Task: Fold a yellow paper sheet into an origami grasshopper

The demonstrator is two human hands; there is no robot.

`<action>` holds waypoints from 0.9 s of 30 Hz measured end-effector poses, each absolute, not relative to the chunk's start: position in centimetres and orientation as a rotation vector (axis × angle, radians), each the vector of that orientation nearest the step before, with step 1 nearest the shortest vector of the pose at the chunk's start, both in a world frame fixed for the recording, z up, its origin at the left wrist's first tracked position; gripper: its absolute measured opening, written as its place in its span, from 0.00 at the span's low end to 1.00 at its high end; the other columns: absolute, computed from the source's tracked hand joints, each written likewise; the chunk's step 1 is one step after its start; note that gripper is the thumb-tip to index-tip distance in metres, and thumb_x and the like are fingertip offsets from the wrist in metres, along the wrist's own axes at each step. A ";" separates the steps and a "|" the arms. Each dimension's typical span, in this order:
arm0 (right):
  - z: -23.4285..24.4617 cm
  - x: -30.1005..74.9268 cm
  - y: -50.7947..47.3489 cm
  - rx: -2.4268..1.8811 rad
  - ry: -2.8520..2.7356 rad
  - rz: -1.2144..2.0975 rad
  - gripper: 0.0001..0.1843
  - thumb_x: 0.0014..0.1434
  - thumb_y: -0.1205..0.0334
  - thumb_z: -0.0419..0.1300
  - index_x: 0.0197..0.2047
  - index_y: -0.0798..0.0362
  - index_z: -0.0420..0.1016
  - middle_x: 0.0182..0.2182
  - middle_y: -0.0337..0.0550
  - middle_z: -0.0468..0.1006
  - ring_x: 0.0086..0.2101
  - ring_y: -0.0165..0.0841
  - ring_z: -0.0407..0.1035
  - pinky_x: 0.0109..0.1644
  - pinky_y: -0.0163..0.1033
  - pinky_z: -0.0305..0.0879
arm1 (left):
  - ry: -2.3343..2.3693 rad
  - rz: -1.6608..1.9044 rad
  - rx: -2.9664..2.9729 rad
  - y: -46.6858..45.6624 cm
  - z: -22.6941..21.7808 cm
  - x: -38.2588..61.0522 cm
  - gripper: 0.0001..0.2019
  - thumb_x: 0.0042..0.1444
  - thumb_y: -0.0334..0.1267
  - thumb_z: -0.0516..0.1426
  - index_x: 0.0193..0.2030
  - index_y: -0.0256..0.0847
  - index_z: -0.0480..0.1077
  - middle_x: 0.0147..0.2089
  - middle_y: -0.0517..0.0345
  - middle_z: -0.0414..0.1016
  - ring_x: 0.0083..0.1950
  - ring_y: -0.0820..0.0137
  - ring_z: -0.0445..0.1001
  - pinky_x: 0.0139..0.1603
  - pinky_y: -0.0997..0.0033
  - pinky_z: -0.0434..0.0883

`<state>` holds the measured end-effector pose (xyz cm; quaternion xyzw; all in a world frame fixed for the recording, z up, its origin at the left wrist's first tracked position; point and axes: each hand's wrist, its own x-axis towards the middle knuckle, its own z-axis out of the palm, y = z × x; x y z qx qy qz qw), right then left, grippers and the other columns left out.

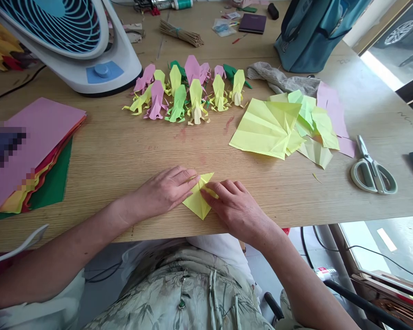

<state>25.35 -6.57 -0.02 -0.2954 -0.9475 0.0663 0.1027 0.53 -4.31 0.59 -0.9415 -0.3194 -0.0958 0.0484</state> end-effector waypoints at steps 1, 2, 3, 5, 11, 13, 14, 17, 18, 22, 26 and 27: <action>0.0 25.4 -6.6 -0.876 -2.800 0.196 0.24 0.69 0.67 0.51 0.67 0.56 0.65 0.58 0.56 0.71 0.47 0.44 0.64 0.48 0.50 0.65 | -1.016 -0.275 -2.883 -4.5 0.8 0.9 0.10 0.67 0.31 0.52 0.52 0.36 0.69 0.51 0.48 0.75 0.51 0.63 0.73 0.51 0.64 0.73; 0.0 25.4 -6.6 -0.879 -2.801 0.197 0.24 0.69 0.67 0.51 0.67 0.55 0.64 0.59 0.56 0.71 0.47 0.44 0.64 0.49 0.50 0.64 | -1.069 -0.244 -2.895 -4.7 1.0 1.4 0.10 0.67 0.30 0.52 0.51 0.36 0.70 0.51 0.48 0.75 0.51 0.62 0.73 0.50 0.64 0.73; 0.0 25.4 -6.5 -0.880 -2.803 0.198 0.25 0.69 0.67 0.51 0.67 0.54 0.64 0.59 0.55 0.71 0.47 0.44 0.64 0.49 0.50 0.64 | -1.130 -0.205 -2.896 -5.0 1.2 2.0 0.09 0.66 0.29 0.51 0.49 0.35 0.70 0.50 0.47 0.75 0.50 0.62 0.73 0.49 0.64 0.74; 0.1 25.4 -6.5 -0.883 -2.809 0.201 0.24 0.69 0.67 0.51 0.67 0.53 0.65 0.58 0.54 0.71 0.47 0.44 0.64 0.49 0.50 0.63 | -1.284 -0.141 -2.848 -5.8 1.3 3.3 0.09 0.64 0.26 0.51 0.47 0.33 0.71 0.47 0.46 0.75 0.49 0.61 0.73 0.47 0.63 0.74; 0.1 25.4 -6.5 -0.897 -2.812 0.187 0.24 0.68 0.67 0.52 0.67 0.52 0.66 0.57 0.55 0.72 0.47 0.45 0.64 0.47 0.49 0.62 | -1.640 -0.312 -2.626 -7.9 -0.1 6.0 0.13 0.63 0.23 0.48 0.51 0.30 0.70 0.47 0.42 0.73 0.48 0.58 0.71 0.45 0.60 0.75; 0.2 25.3 -6.5 -0.897 -2.806 0.183 0.25 0.68 0.67 0.52 0.67 0.51 0.65 0.57 0.54 0.72 0.47 0.45 0.64 0.46 0.49 0.61 | -1.653 -0.403 -2.655 -8.3 -0.4 6.0 0.14 0.64 0.25 0.49 0.54 0.29 0.67 0.50 0.40 0.72 0.50 0.56 0.70 0.49 0.56 0.75; 0.2 25.3 -6.5 -0.899 -2.806 0.181 0.25 0.68 0.67 0.52 0.67 0.51 0.65 0.57 0.54 0.72 0.46 0.45 0.64 0.46 0.49 0.61 | -1.660 -0.438 -2.688 -8.3 -0.3 5.8 0.15 0.64 0.26 0.50 0.56 0.29 0.66 0.51 0.39 0.72 0.51 0.56 0.69 0.51 0.54 0.74; 0.2 25.2 -6.6 -0.911 -2.807 0.185 0.25 0.68 0.66 0.53 0.67 0.50 0.65 0.57 0.54 0.72 0.46 0.45 0.64 0.47 0.49 0.61 | -1.710 -0.477 -2.788 -8.4 0.2 5.4 0.17 0.63 0.32 0.55 0.58 0.30 0.65 0.55 0.39 0.69 0.55 0.53 0.67 0.56 0.50 0.73; 0.2 25.2 -6.6 -0.918 -2.807 0.187 0.25 0.68 0.66 0.53 0.67 0.51 0.65 0.57 0.54 0.72 0.46 0.45 0.63 0.47 0.49 0.61 | -1.729 -0.471 -2.811 -8.5 0.5 5.3 0.19 0.62 0.34 0.57 0.58 0.30 0.64 0.56 0.38 0.69 0.56 0.52 0.66 0.57 0.49 0.72; 0.0 25.3 -6.6 -0.931 -2.814 0.197 0.24 0.68 0.65 0.54 0.66 0.53 0.67 0.58 0.55 0.71 0.47 0.46 0.63 0.47 0.49 0.61 | -1.766 -0.453 -2.851 -8.5 0.9 5.2 0.23 0.60 0.38 0.60 0.59 0.28 0.63 0.56 0.37 0.68 0.58 0.51 0.65 0.60 0.48 0.70; 0.0 25.3 -6.6 -0.937 -2.820 0.192 0.23 0.68 0.65 0.53 0.65 0.55 0.68 0.58 0.56 0.71 0.47 0.46 0.63 0.47 0.50 0.61 | -1.724 -0.509 -2.865 -8.4 0.7 5.0 0.21 0.60 0.38 0.60 0.58 0.31 0.64 0.56 0.39 0.68 0.58 0.51 0.66 0.59 0.47 0.70; 0.0 25.3 -6.6 -0.937 -2.818 0.191 0.23 0.68 0.65 0.53 0.65 0.55 0.68 0.58 0.56 0.71 0.47 0.46 0.63 0.47 0.50 0.61 | -1.711 -0.519 -2.866 -8.3 0.6 5.0 0.21 0.60 0.37 0.61 0.58 0.32 0.64 0.56 0.39 0.68 0.58 0.51 0.66 0.59 0.47 0.70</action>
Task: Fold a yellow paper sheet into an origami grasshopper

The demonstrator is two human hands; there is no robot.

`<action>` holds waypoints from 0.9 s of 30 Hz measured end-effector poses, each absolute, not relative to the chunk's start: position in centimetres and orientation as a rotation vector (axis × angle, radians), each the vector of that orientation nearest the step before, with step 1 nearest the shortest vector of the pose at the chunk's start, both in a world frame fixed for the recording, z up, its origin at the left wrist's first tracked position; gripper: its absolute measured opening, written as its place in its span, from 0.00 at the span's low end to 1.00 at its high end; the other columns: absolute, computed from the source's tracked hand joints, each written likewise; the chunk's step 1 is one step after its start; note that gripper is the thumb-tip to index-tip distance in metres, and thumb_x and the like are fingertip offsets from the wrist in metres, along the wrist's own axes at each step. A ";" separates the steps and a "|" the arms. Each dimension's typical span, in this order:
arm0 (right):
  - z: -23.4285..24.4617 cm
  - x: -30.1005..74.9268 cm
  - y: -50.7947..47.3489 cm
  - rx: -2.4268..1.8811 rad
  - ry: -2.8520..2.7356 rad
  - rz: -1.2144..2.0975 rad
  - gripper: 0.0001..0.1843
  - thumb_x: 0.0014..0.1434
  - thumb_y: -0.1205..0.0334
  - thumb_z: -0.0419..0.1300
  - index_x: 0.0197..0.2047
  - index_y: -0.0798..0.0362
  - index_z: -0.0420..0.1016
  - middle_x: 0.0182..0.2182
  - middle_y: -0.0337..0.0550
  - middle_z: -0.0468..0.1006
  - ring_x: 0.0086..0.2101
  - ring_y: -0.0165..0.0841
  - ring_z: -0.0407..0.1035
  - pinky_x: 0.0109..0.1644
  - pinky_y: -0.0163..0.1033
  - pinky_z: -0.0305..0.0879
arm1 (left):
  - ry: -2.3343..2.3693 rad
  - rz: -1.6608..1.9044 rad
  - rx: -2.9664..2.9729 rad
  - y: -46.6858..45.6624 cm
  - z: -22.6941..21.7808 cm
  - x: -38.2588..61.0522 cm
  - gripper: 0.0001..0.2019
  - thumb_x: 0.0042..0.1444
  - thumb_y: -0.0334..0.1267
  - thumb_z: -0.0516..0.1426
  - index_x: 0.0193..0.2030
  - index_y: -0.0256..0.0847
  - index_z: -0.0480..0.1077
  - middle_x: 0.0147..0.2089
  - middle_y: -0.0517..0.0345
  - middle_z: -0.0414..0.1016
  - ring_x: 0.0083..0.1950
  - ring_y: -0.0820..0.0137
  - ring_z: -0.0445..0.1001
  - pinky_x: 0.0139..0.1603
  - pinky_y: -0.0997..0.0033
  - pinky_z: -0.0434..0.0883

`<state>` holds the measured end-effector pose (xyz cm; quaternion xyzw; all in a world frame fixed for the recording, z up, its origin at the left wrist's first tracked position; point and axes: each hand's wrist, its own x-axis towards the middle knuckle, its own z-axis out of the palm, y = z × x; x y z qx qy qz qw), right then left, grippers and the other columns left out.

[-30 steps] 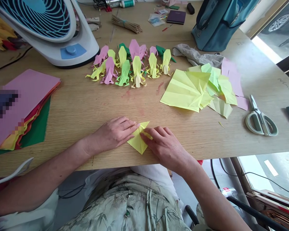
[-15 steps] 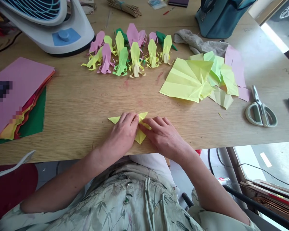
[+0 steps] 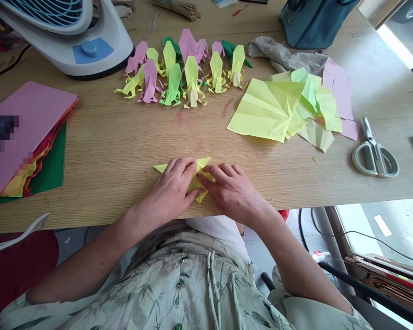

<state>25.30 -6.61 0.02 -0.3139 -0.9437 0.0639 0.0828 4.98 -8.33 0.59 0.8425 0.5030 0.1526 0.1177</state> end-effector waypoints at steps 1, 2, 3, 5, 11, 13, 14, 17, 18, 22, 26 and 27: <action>0.0 25.3 -6.6 -0.937 -2.814 0.190 0.23 0.68 0.65 0.53 0.65 0.55 0.67 0.58 0.56 0.71 0.47 0.46 0.63 0.47 0.49 0.61 | 1.467 0.453 2.472 -8.3 0.5 4.9 0.21 0.60 0.37 0.61 0.57 0.32 0.64 0.56 0.39 0.68 0.57 0.52 0.66 0.59 0.47 0.70; 0.0 25.3 -6.6 -0.937 -2.811 0.189 0.23 0.68 0.65 0.53 0.65 0.55 0.67 0.57 0.56 0.71 0.47 0.46 0.63 0.47 0.49 0.61 | 1.464 0.454 2.475 -8.3 0.5 4.9 0.21 0.60 0.37 0.61 0.58 0.33 0.64 0.56 0.39 0.67 0.57 0.51 0.66 0.59 0.47 0.70; 0.0 25.2 -6.6 -0.936 -2.809 0.189 0.23 0.68 0.64 0.53 0.65 0.55 0.67 0.57 0.56 0.71 0.47 0.45 0.63 0.47 0.49 0.61 | 1.465 0.451 2.476 -8.3 0.5 4.9 0.22 0.60 0.38 0.61 0.58 0.32 0.64 0.56 0.39 0.67 0.57 0.51 0.66 0.59 0.47 0.70; 0.0 25.2 -6.6 -0.934 -2.808 0.191 0.23 0.68 0.64 0.54 0.65 0.56 0.67 0.57 0.56 0.71 0.46 0.45 0.62 0.47 0.49 0.61 | 1.474 0.427 2.473 -8.3 0.5 4.9 0.24 0.60 0.39 0.61 0.59 0.30 0.63 0.57 0.38 0.67 0.58 0.51 0.66 0.60 0.48 0.70; 0.0 25.5 -6.6 -0.925 -2.796 0.229 0.23 0.68 0.65 0.53 0.66 0.54 0.67 0.57 0.55 0.72 0.47 0.45 0.63 0.48 0.49 0.62 | 1.517 0.340 2.445 -8.4 0.8 5.0 0.27 0.60 0.40 0.62 0.61 0.28 0.62 0.58 0.39 0.67 0.60 0.52 0.65 0.63 0.51 0.67; 0.1 25.7 -6.6 -0.914 -2.795 0.248 0.23 0.69 0.65 0.52 0.66 0.53 0.67 0.58 0.54 0.72 0.47 0.44 0.64 0.48 0.49 0.62 | 1.534 0.323 2.442 -8.5 1.0 5.1 0.27 0.60 0.40 0.62 0.61 0.28 0.62 0.58 0.39 0.67 0.60 0.52 0.65 0.64 0.51 0.67; 0.3 25.8 -6.6 -0.908 -2.798 0.259 0.22 0.69 0.65 0.52 0.65 0.53 0.67 0.57 0.54 0.72 0.47 0.44 0.64 0.48 0.49 0.62 | 1.541 0.318 2.444 -8.5 1.0 5.1 0.27 0.60 0.41 0.62 0.61 0.28 0.62 0.58 0.39 0.67 0.60 0.52 0.65 0.64 0.51 0.67; 0.8 25.8 -6.2 -0.890 -2.810 0.293 0.19 0.70 0.64 0.51 0.61 0.55 0.71 0.56 0.54 0.73 0.46 0.43 0.66 0.48 0.48 0.62 | 1.551 0.308 2.453 -8.6 0.9 5.2 0.28 0.60 0.41 0.61 0.62 0.29 0.61 0.58 0.40 0.67 0.60 0.52 0.65 0.63 0.51 0.68; 1.0 25.6 -6.0 -0.883 -2.813 0.300 0.18 0.70 0.64 0.51 0.59 0.55 0.73 0.55 0.54 0.74 0.46 0.43 0.66 0.47 0.48 0.62 | 1.553 0.301 2.458 -8.6 0.9 5.2 0.28 0.60 0.41 0.61 0.62 0.29 0.61 0.58 0.40 0.67 0.60 0.52 0.65 0.63 0.51 0.68; 1.4 24.9 -4.8 -0.869 -2.812 0.299 0.18 0.71 0.64 0.48 0.56 0.57 0.74 0.47 0.56 0.75 0.44 0.42 0.68 0.47 0.48 0.63 | 1.573 0.244 2.471 -8.7 0.6 5.3 0.28 0.61 0.41 0.61 0.63 0.27 0.61 0.59 0.39 0.67 0.60 0.52 0.64 0.62 0.52 0.69; 1.1 24.8 -3.8 -0.827 -2.778 0.374 0.16 0.71 0.63 0.49 0.51 0.58 0.76 0.45 0.56 0.74 0.43 0.42 0.68 0.48 0.47 0.65 | 1.584 0.237 2.477 -8.8 0.4 5.4 0.29 0.61 0.41 0.61 0.64 0.28 0.60 0.59 0.40 0.66 0.60 0.53 0.65 0.61 0.52 0.70; 1.0 24.9 -3.6 -0.811 -2.765 0.397 0.16 0.71 0.63 0.49 0.51 0.58 0.76 0.45 0.55 0.73 0.43 0.42 0.68 0.48 0.47 0.65 | 1.584 0.240 2.482 -8.8 0.4 5.4 0.29 0.61 0.41 0.61 0.64 0.28 0.60 0.59 0.40 0.66 0.59 0.53 0.65 0.61 0.52 0.70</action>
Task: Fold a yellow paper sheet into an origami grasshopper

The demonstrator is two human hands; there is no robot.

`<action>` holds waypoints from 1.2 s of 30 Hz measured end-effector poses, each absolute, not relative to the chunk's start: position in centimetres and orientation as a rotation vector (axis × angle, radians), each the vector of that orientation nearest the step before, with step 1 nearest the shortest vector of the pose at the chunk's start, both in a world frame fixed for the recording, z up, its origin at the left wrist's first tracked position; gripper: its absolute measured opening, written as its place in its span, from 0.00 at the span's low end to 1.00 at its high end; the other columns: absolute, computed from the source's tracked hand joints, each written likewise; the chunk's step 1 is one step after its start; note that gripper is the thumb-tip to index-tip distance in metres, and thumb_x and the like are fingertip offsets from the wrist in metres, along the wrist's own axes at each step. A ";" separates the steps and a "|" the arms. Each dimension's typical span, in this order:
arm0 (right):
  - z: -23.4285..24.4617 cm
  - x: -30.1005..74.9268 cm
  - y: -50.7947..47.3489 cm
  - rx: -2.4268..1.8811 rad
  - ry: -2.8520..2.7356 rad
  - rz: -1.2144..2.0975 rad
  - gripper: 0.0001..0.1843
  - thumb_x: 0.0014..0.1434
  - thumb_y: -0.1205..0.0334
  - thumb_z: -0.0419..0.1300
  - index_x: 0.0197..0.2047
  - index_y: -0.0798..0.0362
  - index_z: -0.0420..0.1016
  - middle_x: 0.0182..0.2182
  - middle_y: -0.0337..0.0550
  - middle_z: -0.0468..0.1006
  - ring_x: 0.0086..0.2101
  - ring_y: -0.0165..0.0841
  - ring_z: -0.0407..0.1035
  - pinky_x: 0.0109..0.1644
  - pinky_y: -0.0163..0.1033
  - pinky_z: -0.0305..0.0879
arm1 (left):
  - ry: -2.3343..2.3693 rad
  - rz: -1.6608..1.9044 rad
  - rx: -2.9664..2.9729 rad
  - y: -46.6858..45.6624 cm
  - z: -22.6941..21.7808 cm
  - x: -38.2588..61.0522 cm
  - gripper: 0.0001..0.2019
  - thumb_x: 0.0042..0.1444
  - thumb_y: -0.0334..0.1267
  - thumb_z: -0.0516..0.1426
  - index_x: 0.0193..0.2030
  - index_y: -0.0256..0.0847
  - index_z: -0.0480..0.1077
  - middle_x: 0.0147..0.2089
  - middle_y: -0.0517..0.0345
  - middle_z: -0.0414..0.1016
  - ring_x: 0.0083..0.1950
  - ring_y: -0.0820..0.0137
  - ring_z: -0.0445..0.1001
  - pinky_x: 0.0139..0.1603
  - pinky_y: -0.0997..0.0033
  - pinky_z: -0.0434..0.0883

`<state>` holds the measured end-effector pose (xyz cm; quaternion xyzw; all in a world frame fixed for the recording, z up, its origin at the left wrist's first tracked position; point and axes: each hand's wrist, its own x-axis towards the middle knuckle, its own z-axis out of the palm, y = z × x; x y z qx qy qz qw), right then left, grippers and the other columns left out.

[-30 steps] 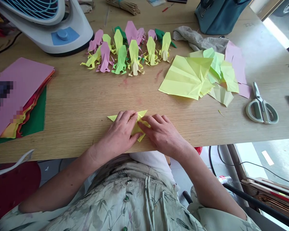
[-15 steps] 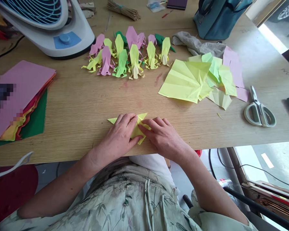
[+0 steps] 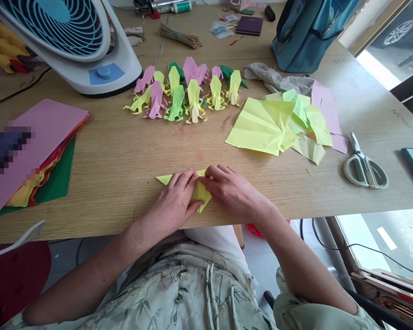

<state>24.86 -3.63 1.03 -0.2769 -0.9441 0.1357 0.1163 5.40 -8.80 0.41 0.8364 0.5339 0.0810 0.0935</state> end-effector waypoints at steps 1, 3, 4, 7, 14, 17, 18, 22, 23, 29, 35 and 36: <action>0.9 25.0 -3.5 -0.797 -2.750 0.418 0.16 0.71 0.63 0.49 0.52 0.58 0.76 0.45 0.55 0.73 0.43 0.42 0.67 0.48 0.46 0.66 | 1.586 0.241 2.487 -8.8 0.4 5.4 0.29 0.61 0.41 0.61 0.64 0.28 0.60 0.59 0.40 0.67 0.59 0.53 0.65 0.61 0.52 0.70; 0.6 25.2 -3.4 -0.773 -2.722 0.451 0.16 0.71 0.63 0.49 0.53 0.58 0.76 0.45 0.55 0.72 0.44 0.42 0.67 0.48 0.46 0.67 | 1.592 0.237 2.499 -8.9 0.5 5.4 0.28 0.61 0.42 0.61 0.64 0.28 0.60 0.59 0.40 0.67 0.59 0.52 0.65 0.61 0.52 0.69; 0.5 25.3 -3.3 -0.765 -2.712 0.459 0.16 0.71 0.64 0.49 0.53 0.58 0.76 0.45 0.55 0.72 0.44 0.42 0.66 0.48 0.46 0.67 | 1.595 0.234 2.507 -8.9 0.5 5.4 0.29 0.61 0.42 0.61 0.64 0.27 0.60 0.59 0.40 0.67 0.59 0.52 0.65 0.61 0.53 0.69; 0.3 25.3 -3.3 -0.760 -2.715 0.454 0.15 0.70 0.64 0.50 0.51 0.57 0.77 0.46 0.55 0.72 0.44 0.41 0.66 0.48 0.46 0.68 | 1.593 0.233 2.521 -8.9 0.5 5.4 0.29 0.61 0.42 0.61 0.63 0.26 0.61 0.59 0.39 0.67 0.60 0.52 0.65 0.62 0.53 0.69; 0.3 25.2 -3.5 -0.810 -2.732 0.368 0.16 0.70 0.64 0.51 0.52 0.54 0.77 0.46 0.54 0.73 0.43 0.42 0.67 0.48 0.48 0.68 | 1.535 0.328 2.570 -8.9 0.1 4.8 0.30 0.62 0.43 0.59 0.65 0.25 0.61 0.63 0.36 0.67 0.60 0.52 0.66 0.64 0.52 0.68; 0.1 25.2 -3.5 -0.825 -2.727 0.351 0.16 0.70 0.64 0.51 0.54 0.54 0.77 0.46 0.54 0.73 0.44 0.42 0.67 0.48 0.47 0.68 | 1.468 0.325 2.663 -9.1 -0.2 4.6 0.29 0.63 0.43 0.59 0.65 0.22 0.62 0.68 0.36 0.64 0.64 0.52 0.64 0.68 0.54 0.64; 0.1 25.3 -3.4 -0.825 -2.727 0.346 0.17 0.70 0.64 0.51 0.55 0.54 0.76 0.46 0.53 0.73 0.44 0.42 0.67 0.48 0.47 0.68 | 1.453 0.303 2.689 -9.2 -0.2 4.6 0.30 0.63 0.43 0.59 0.65 0.21 0.63 0.69 0.36 0.63 0.65 0.51 0.64 0.69 0.54 0.64; -0.2 25.5 -3.5 -0.807 -2.715 0.331 0.18 0.70 0.63 0.51 0.58 0.53 0.74 0.47 0.54 0.73 0.44 0.42 0.66 0.48 0.49 0.67 | 1.444 0.208 2.722 -9.3 -0.2 4.5 0.33 0.64 0.46 0.57 0.67 0.20 0.61 0.70 0.33 0.62 0.67 0.50 0.63 0.70 0.54 0.63; -0.3 25.6 -3.6 -0.803 -2.711 0.333 0.18 0.70 0.63 0.51 0.58 0.54 0.74 0.48 0.54 0.74 0.44 0.43 0.66 0.49 0.50 0.67 | 1.441 0.190 2.728 -9.3 -0.2 4.5 0.33 0.65 0.47 0.57 0.67 0.19 0.61 0.70 0.32 0.62 0.67 0.50 0.63 0.70 0.54 0.63; -0.6 27.0 -4.9 -0.801 -2.647 0.427 0.20 0.69 0.66 0.51 0.61 0.53 0.72 0.55 0.55 0.74 0.50 0.44 0.68 0.55 0.53 0.65 | 1.444 0.155 2.756 -9.3 0.2 4.6 0.34 0.66 0.49 0.54 0.66 0.17 0.61 0.69 0.29 0.62 0.67 0.49 0.64 0.68 0.53 0.64; -0.9 28.7 -6.5 -0.815 -2.593 0.538 0.24 0.69 0.66 0.52 0.66 0.48 0.67 0.61 0.54 0.70 0.57 0.45 0.66 0.59 0.55 0.65 | 1.516 0.363 2.676 -9.0 -0.4 5.0 0.23 0.68 0.43 0.53 0.61 0.24 0.69 0.65 0.37 0.70 0.62 0.54 0.69 0.64 0.56 0.68; -0.8 28.8 -6.6 -0.811 -2.587 0.550 0.24 0.69 0.67 0.52 0.66 0.47 0.67 0.61 0.54 0.69 0.57 0.45 0.66 0.59 0.55 0.65 | 1.547 0.418 2.659 -9.0 -0.7 5.1 0.21 0.68 0.41 0.53 0.59 0.26 0.70 0.64 0.40 0.72 0.60 0.55 0.70 0.63 0.57 0.69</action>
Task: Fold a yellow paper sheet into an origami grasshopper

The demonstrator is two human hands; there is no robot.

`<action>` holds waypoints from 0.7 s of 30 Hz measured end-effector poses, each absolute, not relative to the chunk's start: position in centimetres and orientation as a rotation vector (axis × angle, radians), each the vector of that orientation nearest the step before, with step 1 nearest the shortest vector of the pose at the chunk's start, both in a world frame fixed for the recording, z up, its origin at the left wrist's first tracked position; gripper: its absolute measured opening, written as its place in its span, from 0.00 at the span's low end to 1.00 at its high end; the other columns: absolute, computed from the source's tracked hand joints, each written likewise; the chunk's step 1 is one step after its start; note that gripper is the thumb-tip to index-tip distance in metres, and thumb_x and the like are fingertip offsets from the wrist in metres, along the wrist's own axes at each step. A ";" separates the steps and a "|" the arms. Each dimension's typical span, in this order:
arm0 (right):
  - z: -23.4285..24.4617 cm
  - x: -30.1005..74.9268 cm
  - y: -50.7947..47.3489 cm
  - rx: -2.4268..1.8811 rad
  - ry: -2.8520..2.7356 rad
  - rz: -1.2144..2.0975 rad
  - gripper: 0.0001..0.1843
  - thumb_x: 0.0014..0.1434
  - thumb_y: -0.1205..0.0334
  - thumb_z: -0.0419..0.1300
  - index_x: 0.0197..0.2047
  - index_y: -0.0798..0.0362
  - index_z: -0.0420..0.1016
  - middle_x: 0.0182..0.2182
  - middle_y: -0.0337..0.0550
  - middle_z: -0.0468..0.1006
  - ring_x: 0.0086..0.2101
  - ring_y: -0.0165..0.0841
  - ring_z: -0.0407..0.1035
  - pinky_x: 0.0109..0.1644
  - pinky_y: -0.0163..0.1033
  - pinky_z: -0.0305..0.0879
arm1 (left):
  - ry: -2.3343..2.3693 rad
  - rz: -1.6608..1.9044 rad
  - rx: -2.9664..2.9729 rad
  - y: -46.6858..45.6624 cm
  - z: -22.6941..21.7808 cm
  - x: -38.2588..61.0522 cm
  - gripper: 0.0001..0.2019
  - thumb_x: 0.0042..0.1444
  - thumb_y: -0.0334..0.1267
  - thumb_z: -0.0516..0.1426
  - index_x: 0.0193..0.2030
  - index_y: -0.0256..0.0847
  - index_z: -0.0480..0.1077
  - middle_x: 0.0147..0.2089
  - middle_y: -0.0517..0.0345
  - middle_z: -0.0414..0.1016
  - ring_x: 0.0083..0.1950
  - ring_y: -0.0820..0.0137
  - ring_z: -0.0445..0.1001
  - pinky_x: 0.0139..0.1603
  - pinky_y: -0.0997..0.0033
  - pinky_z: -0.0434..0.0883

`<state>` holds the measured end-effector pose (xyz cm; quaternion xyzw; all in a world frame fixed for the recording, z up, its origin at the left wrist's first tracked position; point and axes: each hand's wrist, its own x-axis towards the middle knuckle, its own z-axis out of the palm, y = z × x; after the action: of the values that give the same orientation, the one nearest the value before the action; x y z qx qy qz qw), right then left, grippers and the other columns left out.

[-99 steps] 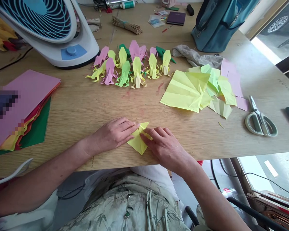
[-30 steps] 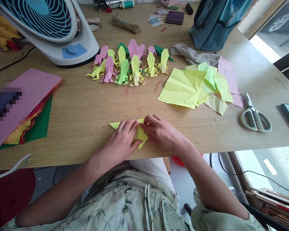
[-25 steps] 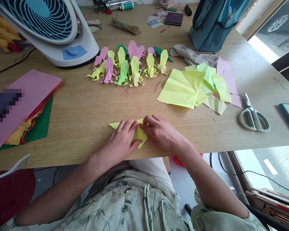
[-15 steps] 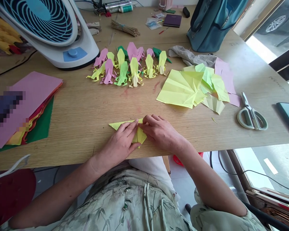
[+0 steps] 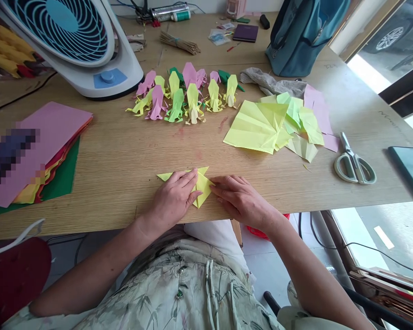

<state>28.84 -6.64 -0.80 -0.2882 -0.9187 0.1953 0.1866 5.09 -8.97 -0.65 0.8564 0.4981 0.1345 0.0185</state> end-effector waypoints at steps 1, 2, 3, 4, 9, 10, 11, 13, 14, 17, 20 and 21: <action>-0.7 28.9 -6.7 -0.807 -2.581 0.559 0.24 0.69 0.66 0.52 0.66 0.46 0.68 0.61 0.54 0.70 0.57 0.45 0.66 0.59 0.55 0.65 | 1.576 0.464 2.645 -8.9 -0.9 5.2 0.19 0.68 0.39 0.53 0.58 0.27 0.71 0.63 0.41 0.73 0.59 0.56 0.71 0.62 0.57 0.70; -0.5 28.9 -6.7 -0.807 -2.575 0.568 0.22 0.69 0.66 0.52 0.64 0.47 0.70 0.60 0.54 0.70 0.56 0.44 0.67 0.58 0.55 0.66 | 1.599 0.499 2.635 -8.9 -1.1 5.3 0.18 0.68 0.38 0.53 0.58 0.28 0.72 0.62 0.42 0.74 0.59 0.57 0.71 0.61 0.57 0.71; -0.4 28.7 -6.6 -0.811 -2.566 0.571 0.21 0.69 0.66 0.52 0.62 0.47 0.72 0.58 0.54 0.72 0.55 0.44 0.68 0.57 0.54 0.67 | 1.614 0.522 2.627 -8.9 -1.3 5.5 0.17 0.67 0.36 0.54 0.57 0.29 0.72 0.62 0.43 0.74 0.58 0.57 0.72 0.61 0.57 0.71; -0.2 28.5 -6.5 -0.823 -2.555 0.564 0.19 0.69 0.66 0.52 0.60 0.49 0.73 0.56 0.54 0.73 0.53 0.43 0.69 0.56 0.53 0.67 | 1.619 0.538 2.621 -8.9 -1.4 5.5 0.17 0.66 0.36 0.55 0.58 0.29 0.72 0.62 0.42 0.74 0.58 0.58 0.71 0.61 0.57 0.71; 0.1 26.8 -5.3 -0.918 -2.610 0.391 0.20 0.70 0.63 0.50 0.61 0.53 0.73 0.51 0.55 0.75 0.46 0.43 0.68 0.50 0.51 0.66 | 1.620 0.572 2.593 -9.0 -1.5 5.6 0.17 0.64 0.34 0.57 0.58 0.29 0.72 0.62 0.43 0.74 0.59 0.58 0.70 0.62 0.57 0.71; 0.1 26.6 -5.1 -0.930 -2.639 0.355 0.20 0.70 0.63 0.50 0.60 0.53 0.73 0.51 0.55 0.74 0.45 0.43 0.68 0.49 0.51 0.66 | 1.622 0.572 2.586 -9.0 -1.4 5.6 0.17 0.64 0.34 0.57 0.58 0.29 0.72 0.62 0.43 0.74 0.59 0.58 0.70 0.62 0.57 0.71; 0.0 26.5 -5.0 -0.938 -2.664 0.326 0.19 0.70 0.62 0.50 0.60 0.53 0.74 0.52 0.55 0.74 0.45 0.43 0.67 0.49 0.51 0.65 | 1.622 0.568 2.578 -9.0 -1.3 5.6 0.17 0.64 0.34 0.58 0.57 0.29 0.72 0.62 0.43 0.74 0.59 0.57 0.70 0.62 0.57 0.71; -0.1 26.7 -5.1 -0.951 -2.693 0.285 0.19 0.70 0.61 0.51 0.59 0.52 0.74 0.52 0.54 0.74 0.46 0.44 0.67 0.49 0.50 0.64 | 1.614 0.560 2.560 -9.1 -1.1 5.5 0.17 0.64 0.34 0.57 0.57 0.28 0.72 0.62 0.43 0.74 0.59 0.57 0.70 0.62 0.57 0.72; -0.2 26.9 -5.3 -0.956 -2.701 0.272 0.19 0.70 0.61 0.51 0.60 0.51 0.73 0.53 0.54 0.74 0.47 0.44 0.66 0.50 0.50 0.63 | 1.607 0.562 2.551 -9.1 -1.0 5.5 0.17 0.64 0.34 0.57 0.57 0.28 0.72 0.62 0.43 0.74 0.59 0.57 0.70 0.61 0.57 0.72; -0.2 27.6 -6.2 -0.981 -2.712 0.235 0.21 0.71 0.61 0.51 0.65 0.49 0.68 0.55 0.52 0.74 0.49 0.44 0.67 0.49 0.49 0.62 | 1.585 0.587 2.519 -9.2 -0.7 5.5 0.18 0.63 0.35 0.58 0.58 0.28 0.71 0.62 0.42 0.73 0.60 0.56 0.69 0.62 0.56 0.71; -0.1 28.1 -7.1 -0.985 -2.714 0.215 0.22 0.71 0.62 0.50 0.66 0.48 0.66 0.57 0.52 0.74 0.49 0.45 0.67 0.48 0.49 0.62 | 1.562 0.589 2.489 -9.2 -0.6 5.4 0.21 0.62 0.36 0.60 0.59 0.27 0.70 0.63 0.40 0.73 0.61 0.55 0.69 0.64 0.54 0.70; 0.0 28.1 -7.3 -0.972 -2.707 0.216 0.22 0.71 0.62 0.50 0.66 0.49 0.67 0.57 0.52 0.74 0.49 0.45 0.67 0.48 0.49 0.62 | 1.551 0.587 2.483 -9.3 -0.6 5.4 0.21 0.61 0.36 0.60 0.59 0.27 0.70 0.63 0.40 0.72 0.61 0.55 0.68 0.65 0.54 0.69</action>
<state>28.12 -7.35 -0.01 -0.3343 -0.9307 0.0744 0.1284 5.43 -9.27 -0.57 0.8290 0.5179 0.1961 0.0778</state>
